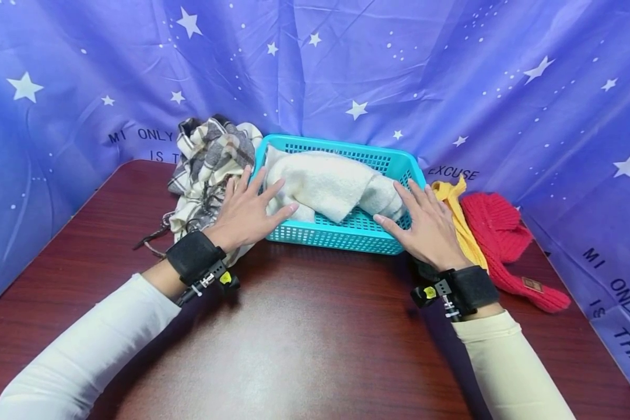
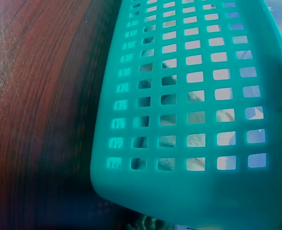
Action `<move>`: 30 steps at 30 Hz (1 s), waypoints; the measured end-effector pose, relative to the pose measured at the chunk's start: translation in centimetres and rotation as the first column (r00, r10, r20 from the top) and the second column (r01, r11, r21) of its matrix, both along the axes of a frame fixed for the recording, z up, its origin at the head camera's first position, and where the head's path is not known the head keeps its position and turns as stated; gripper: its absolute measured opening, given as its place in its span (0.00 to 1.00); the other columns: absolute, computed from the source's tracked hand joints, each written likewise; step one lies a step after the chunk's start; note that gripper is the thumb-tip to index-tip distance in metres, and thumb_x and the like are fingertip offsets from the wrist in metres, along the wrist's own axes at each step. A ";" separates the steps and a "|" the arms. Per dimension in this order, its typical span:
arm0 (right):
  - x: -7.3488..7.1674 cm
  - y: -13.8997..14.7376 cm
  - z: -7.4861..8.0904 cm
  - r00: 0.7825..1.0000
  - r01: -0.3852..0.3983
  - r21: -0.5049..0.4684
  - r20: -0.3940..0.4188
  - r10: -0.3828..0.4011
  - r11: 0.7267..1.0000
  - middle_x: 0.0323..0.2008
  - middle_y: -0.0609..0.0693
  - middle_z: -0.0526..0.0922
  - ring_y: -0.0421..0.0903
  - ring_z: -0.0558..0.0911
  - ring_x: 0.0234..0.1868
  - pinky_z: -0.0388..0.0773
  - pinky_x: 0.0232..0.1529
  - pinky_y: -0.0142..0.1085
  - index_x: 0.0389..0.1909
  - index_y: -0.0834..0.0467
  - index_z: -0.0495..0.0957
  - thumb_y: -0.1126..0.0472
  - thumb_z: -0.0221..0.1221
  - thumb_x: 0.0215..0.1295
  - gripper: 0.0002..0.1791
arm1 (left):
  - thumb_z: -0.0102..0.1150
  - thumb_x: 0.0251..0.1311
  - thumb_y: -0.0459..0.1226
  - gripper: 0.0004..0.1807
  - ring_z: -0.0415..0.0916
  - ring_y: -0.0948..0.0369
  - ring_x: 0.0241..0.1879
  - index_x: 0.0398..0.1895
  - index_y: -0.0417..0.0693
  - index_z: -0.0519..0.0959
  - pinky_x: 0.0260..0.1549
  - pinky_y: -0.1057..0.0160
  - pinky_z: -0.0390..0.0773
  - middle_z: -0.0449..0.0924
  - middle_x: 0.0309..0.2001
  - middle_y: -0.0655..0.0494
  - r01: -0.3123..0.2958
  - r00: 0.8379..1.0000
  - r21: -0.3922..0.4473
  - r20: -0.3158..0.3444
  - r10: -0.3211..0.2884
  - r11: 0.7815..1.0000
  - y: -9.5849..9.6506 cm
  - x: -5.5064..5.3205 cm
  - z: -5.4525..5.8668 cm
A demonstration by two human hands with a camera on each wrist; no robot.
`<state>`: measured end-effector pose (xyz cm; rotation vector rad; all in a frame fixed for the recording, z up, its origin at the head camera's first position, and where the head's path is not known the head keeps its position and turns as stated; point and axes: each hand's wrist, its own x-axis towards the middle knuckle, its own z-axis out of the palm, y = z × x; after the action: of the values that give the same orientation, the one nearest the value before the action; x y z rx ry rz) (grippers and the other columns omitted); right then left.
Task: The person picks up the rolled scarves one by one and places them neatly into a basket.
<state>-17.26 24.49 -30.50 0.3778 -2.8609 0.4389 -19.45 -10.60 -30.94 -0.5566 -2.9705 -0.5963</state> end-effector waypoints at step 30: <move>0.0 -0.1 -0.1 1.000 -0.002 0.001 -0.013 0.002 1.000 0.79 0.62 0.52 0.68 0.45 0.78 0.41 0.69 0.73 0.81 0.50 0.52 0.30 0.52 0.68 0.48 | 0.39 0.73 0.63 0.41 0.25 0.42 0.79 0.82 0.57 0.49 0.73 0.38 0.27 0.35 0.81 0.41 0.034 0.999 0.044 0.004 -0.034 0.998 -0.4 0.0 0.1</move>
<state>-17.27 24.43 -30.57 0.3828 -2.8482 0.4335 -19.45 -11.04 -30.80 -0.6044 -2.9494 -0.6655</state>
